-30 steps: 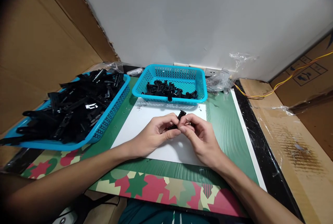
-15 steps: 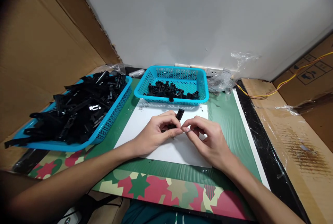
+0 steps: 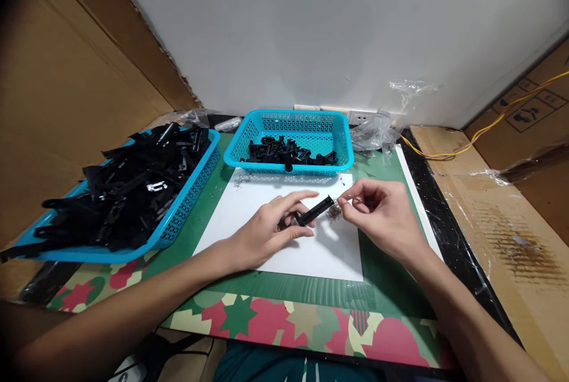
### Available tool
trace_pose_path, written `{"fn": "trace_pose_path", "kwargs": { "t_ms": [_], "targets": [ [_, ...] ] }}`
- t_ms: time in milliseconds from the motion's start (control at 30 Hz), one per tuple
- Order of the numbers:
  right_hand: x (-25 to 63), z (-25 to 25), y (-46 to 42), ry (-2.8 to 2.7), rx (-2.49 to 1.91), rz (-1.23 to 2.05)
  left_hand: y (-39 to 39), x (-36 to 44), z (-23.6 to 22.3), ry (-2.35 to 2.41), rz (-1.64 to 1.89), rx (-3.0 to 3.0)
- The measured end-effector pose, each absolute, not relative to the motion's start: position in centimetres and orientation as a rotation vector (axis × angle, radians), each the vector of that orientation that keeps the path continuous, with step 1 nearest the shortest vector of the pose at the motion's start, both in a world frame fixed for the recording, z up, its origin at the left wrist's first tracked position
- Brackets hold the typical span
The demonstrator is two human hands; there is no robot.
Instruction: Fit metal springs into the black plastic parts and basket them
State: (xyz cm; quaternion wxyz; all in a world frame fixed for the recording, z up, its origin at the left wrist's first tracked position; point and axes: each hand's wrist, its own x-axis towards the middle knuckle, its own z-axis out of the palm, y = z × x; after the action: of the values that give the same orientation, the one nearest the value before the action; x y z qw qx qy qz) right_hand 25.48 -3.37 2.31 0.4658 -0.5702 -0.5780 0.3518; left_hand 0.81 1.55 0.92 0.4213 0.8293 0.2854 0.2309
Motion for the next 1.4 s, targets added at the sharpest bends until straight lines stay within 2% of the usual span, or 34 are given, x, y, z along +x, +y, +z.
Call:
{"fn": "trace_pose_path", "kwargs": {
  "t_ms": [133, 400, 1067, 1400],
  "targets": [
    [25.4, 1.9, -2.8, -1.44, -1.503, 1.068, 1.8, 0.6, 0.3, 0.748, 0.628, 2.366],
    [24.4, 0.6, -2.5, -1.492, -1.58, 1.195, 1.7, 1.0, 0.3, 0.588, 0.702, 2.562],
    [23.9, 0.4, -3.1, -1.669, -1.644, 1.018, 1.5, 1.1, 0.3, 0.525, 0.637, 2.66],
    [24.0, 0.5, -3.2, -1.639, -1.619, 1.053, 1.6, 0.9, 0.1, 0.544, 0.619, 2.62]
  ]
}}
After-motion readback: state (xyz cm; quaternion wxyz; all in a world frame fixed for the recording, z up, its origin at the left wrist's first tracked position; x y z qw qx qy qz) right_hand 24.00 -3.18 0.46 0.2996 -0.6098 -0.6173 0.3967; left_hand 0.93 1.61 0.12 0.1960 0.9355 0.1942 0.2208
